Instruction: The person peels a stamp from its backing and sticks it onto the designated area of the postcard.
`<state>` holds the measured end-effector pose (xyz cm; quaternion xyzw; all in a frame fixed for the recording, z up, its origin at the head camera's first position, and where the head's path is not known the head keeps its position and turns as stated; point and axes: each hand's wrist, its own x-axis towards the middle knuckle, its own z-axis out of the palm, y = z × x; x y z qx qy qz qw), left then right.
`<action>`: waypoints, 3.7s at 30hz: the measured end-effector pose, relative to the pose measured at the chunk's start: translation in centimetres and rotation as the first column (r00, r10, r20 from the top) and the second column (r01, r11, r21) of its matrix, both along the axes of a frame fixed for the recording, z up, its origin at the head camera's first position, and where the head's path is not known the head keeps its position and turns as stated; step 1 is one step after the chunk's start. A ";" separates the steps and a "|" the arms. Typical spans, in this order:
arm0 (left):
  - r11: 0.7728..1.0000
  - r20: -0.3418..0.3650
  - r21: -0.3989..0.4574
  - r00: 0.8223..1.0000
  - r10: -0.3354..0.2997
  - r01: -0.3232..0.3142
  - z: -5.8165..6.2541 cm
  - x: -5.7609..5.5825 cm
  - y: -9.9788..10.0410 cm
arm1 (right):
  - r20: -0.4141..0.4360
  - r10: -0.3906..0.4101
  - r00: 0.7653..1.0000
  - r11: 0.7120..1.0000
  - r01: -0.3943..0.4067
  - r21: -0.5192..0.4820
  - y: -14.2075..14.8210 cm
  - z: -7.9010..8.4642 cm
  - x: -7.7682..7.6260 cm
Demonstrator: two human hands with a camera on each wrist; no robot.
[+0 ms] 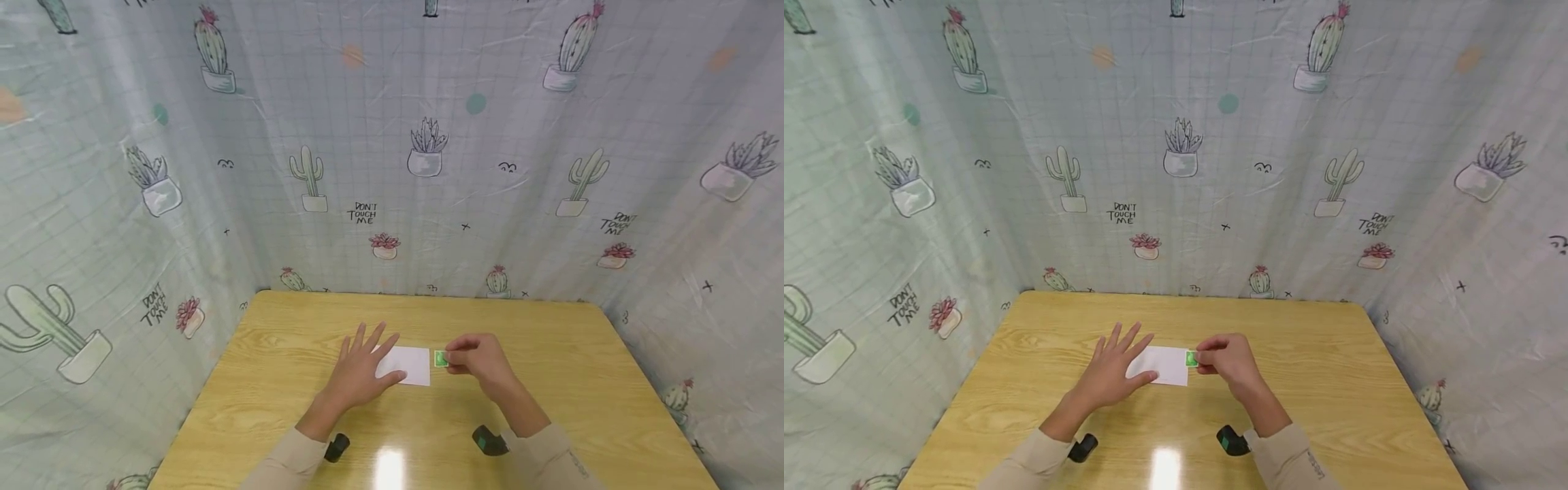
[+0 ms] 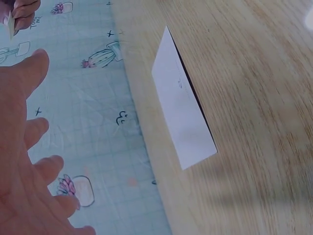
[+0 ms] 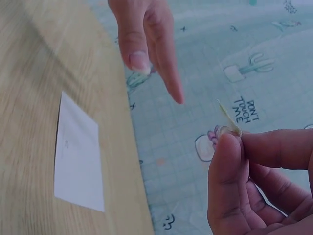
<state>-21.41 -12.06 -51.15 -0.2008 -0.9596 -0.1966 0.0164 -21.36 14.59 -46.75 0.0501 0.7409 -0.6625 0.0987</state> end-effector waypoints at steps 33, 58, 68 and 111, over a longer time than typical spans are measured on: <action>0.955 -0.155 0.204 0.970 -0.186 0.215 3.6 1.9 2.7 | -0.020 0.134 0.991 0.989 -0.135 -0.066 -1.1 2.1 1.1; 0.817 -0.503 0.371 0.835 -0.223 0.442 2.7 1.5 5.0 | 0.004 0.184 0.983 0.950 -0.177 -0.256 -0.3 1.3 1.6; 0.757 -0.389 0.556 0.912 -0.127 0.342 2.5 1.7 6.2 | -0.022 0.207 0.978 0.941 -0.205 -0.269 0.0 1.0 2.0; 0.722 0.130 0.692 0.987 -0.098 -0.019 5.5 2.4 6.8 | -0.757 0.609 0.236 0.628 0.440 0.642 -0.8 1.3 2.1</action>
